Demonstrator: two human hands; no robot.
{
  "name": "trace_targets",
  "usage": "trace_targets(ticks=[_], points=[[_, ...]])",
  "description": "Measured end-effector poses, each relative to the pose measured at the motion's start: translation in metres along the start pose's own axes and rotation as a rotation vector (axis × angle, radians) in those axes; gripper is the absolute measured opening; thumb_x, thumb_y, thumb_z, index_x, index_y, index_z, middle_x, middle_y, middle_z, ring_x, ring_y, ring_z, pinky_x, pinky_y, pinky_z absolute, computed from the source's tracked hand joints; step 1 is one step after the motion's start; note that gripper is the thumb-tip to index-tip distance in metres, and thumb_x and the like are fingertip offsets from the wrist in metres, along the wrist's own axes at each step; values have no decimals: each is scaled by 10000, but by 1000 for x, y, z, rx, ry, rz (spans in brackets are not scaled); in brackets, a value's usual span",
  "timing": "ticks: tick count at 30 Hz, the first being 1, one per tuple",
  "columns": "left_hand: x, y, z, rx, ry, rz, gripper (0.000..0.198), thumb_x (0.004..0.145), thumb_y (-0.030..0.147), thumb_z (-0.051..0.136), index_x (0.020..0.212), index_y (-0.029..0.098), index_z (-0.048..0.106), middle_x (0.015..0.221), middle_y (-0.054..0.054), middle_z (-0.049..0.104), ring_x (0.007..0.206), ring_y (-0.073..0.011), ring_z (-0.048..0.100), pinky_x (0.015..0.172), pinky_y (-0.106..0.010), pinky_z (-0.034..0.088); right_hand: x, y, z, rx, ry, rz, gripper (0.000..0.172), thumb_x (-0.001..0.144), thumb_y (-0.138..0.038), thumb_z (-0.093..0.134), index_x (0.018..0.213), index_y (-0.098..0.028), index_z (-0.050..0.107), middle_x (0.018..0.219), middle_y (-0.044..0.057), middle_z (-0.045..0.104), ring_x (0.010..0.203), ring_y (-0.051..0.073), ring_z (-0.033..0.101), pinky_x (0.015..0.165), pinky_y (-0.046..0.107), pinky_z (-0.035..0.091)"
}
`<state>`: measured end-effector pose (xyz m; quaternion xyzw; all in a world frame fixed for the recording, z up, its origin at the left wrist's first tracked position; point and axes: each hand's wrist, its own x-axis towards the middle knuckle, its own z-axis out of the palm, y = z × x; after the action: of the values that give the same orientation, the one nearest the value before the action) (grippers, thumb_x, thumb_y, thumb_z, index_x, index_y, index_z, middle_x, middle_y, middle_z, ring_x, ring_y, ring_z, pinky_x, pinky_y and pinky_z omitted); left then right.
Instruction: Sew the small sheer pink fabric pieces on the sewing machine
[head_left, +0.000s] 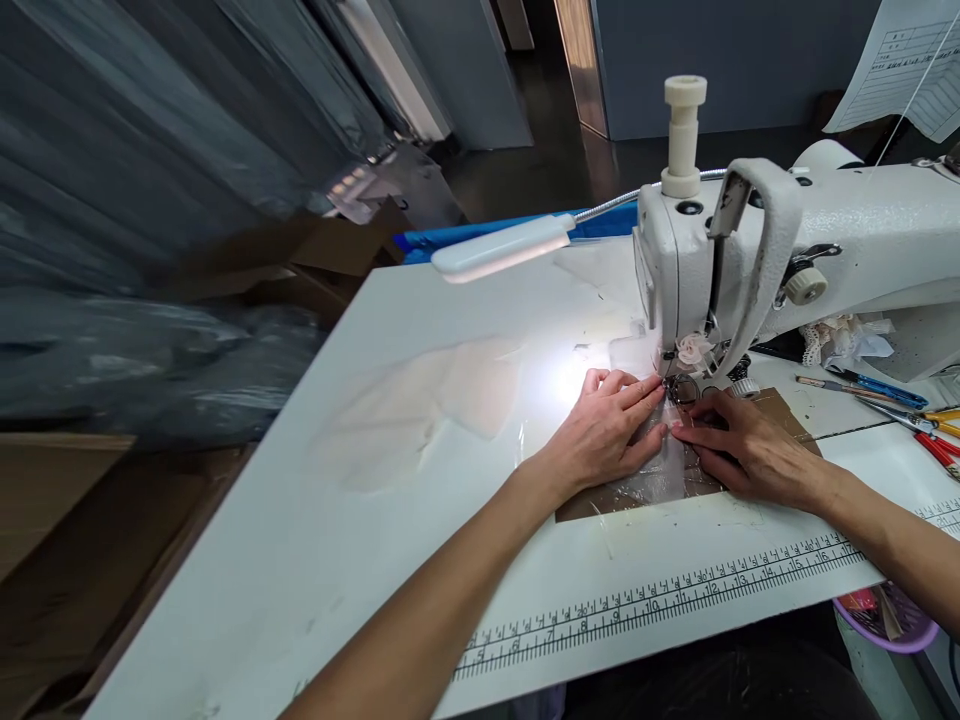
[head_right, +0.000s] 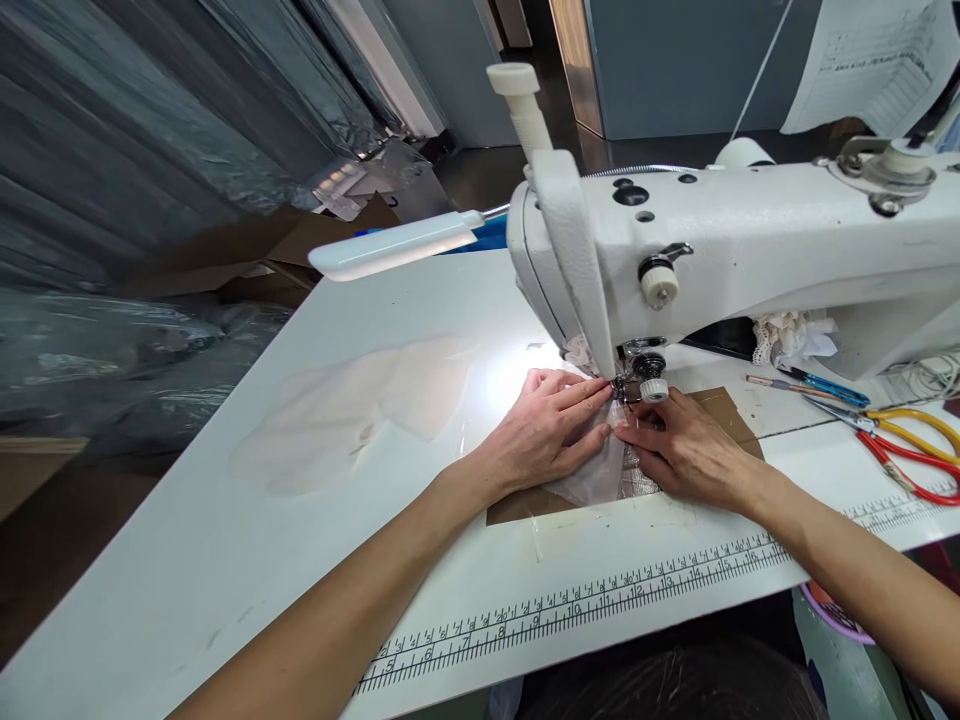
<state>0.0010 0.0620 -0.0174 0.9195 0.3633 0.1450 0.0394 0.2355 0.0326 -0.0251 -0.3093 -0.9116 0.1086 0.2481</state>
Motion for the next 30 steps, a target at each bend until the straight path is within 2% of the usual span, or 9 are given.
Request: trace_targets(ticks=[4,9,18,25,28,30], points=[[1,3,-1,48,-16,3,442,976,367,365,1261,157,631,1324,-127,634,1032,-295,554,914,-487,377,1,-1,1,-18,17,-4,316,990,-216,419,1197,-202,658,1104,136,573,1080,270,563,897,462,569],[0,6,1,131,1,16,454,996,361,334,1258,136,628,1333,-123,630,997,-298,558,870,-480,391,2,-1,2,-19,54,-8,296,982,-192,444,1155,-145,679,1067,154,596,1029,270,586,884,459,577],[-2,6,5,196,58,40,472,1024,374,316,1263,102,620,1335,-135,626,993,-293,560,880,-487,399,1,2,3,17,71,-7,282,1002,-215,444,1152,-200,683,1074,126,595,1036,255,600,863,441,592],[-1,4,8,205,83,43,418,1015,358,346,1233,134,623,1259,-132,662,978,-286,565,865,-490,410,1,2,6,16,64,10,301,1006,-210,420,1186,-189,661,1069,132,587,1021,253,582,884,454,576],[0,4,8,258,134,46,399,1013,353,369,1200,107,621,1157,-156,687,954,-281,576,825,-469,427,1,1,8,21,72,27,315,1012,-207,407,1227,-183,636,1080,141,574,993,248,579,885,461,567],[2,3,10,297,219,64,358,1009,342,409,1143,96,633,1102,-162,694,932,-272,591,803,-450,433,1,1,9,8,65,36,332,1016,-212,398,1267,-170,611,1090,154,560,987,253,574,881,470,563]])
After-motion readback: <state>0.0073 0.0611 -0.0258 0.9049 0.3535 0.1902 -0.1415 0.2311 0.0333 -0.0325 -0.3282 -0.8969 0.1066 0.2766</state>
